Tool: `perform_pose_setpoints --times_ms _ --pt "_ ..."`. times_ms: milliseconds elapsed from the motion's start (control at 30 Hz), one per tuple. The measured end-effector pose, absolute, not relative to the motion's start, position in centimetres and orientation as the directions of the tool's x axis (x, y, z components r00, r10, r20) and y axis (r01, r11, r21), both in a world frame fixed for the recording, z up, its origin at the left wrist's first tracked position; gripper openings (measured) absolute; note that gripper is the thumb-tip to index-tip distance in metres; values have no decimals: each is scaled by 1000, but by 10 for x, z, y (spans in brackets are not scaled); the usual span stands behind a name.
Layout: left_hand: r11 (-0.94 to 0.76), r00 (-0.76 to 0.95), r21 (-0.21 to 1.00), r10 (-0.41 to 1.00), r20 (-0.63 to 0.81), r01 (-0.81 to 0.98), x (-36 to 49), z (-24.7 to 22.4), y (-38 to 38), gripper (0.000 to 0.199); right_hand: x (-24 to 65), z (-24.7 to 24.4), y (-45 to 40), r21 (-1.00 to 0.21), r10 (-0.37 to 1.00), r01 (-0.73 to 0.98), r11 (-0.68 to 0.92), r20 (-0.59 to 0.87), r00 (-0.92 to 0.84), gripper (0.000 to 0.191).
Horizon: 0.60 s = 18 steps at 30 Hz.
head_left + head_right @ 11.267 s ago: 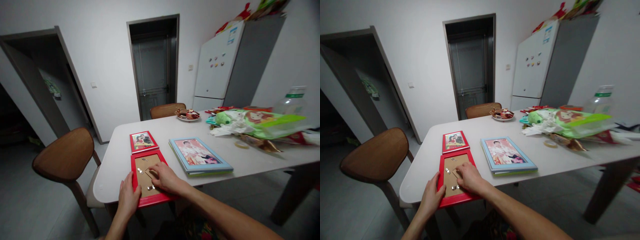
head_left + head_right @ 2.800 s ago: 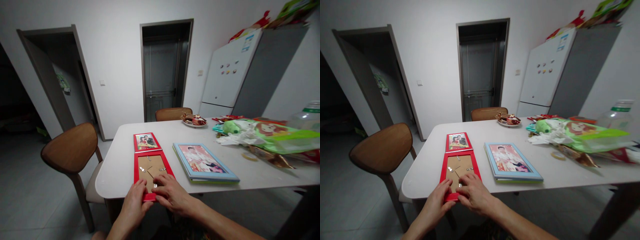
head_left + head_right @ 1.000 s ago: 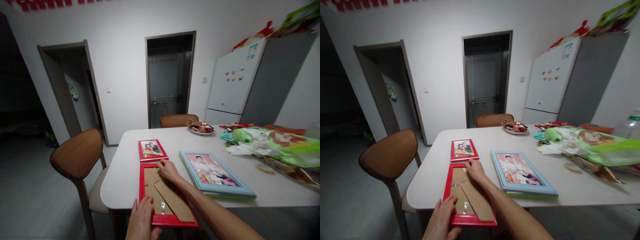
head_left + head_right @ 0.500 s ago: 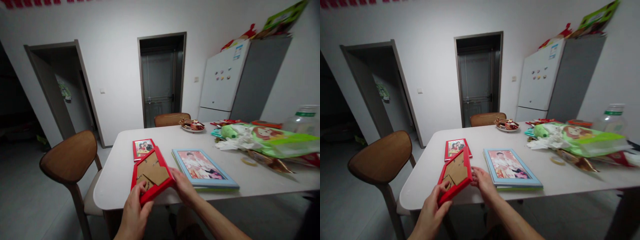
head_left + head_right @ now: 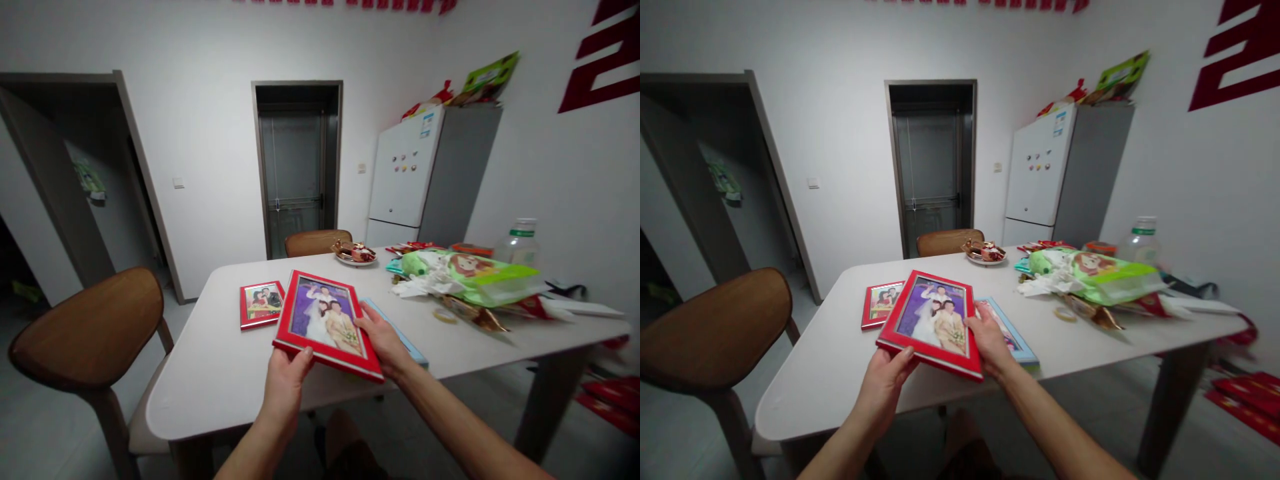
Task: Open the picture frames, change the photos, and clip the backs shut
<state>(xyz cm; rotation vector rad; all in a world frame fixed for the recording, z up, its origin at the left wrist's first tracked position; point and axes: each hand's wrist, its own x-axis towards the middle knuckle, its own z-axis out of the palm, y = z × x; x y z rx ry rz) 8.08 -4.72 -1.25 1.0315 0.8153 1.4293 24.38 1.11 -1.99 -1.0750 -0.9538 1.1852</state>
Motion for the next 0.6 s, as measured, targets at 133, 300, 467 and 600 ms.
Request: perform_pose_setpoints --times_ms 133,300,467,600 --pt "84 147 939 988 -37 -332 105 -27 -40 37 304 -17 36 -982 987 -168 -88 -109 118 47" --pt "135 167 974 980 -105 -182 128 -46 -29 22 350 -28 58 -988 993 -101 -115 -117 14 43" --pt "92 150 994 984 -99 51 135 -61 -14 24 354 -41 65 -980 987 177 -92 -66 148 46" --pt "-3 165 971 985 -38 239 122 -73 -7 33 350 -45 63 -931 966 358 -66 30 257 44"
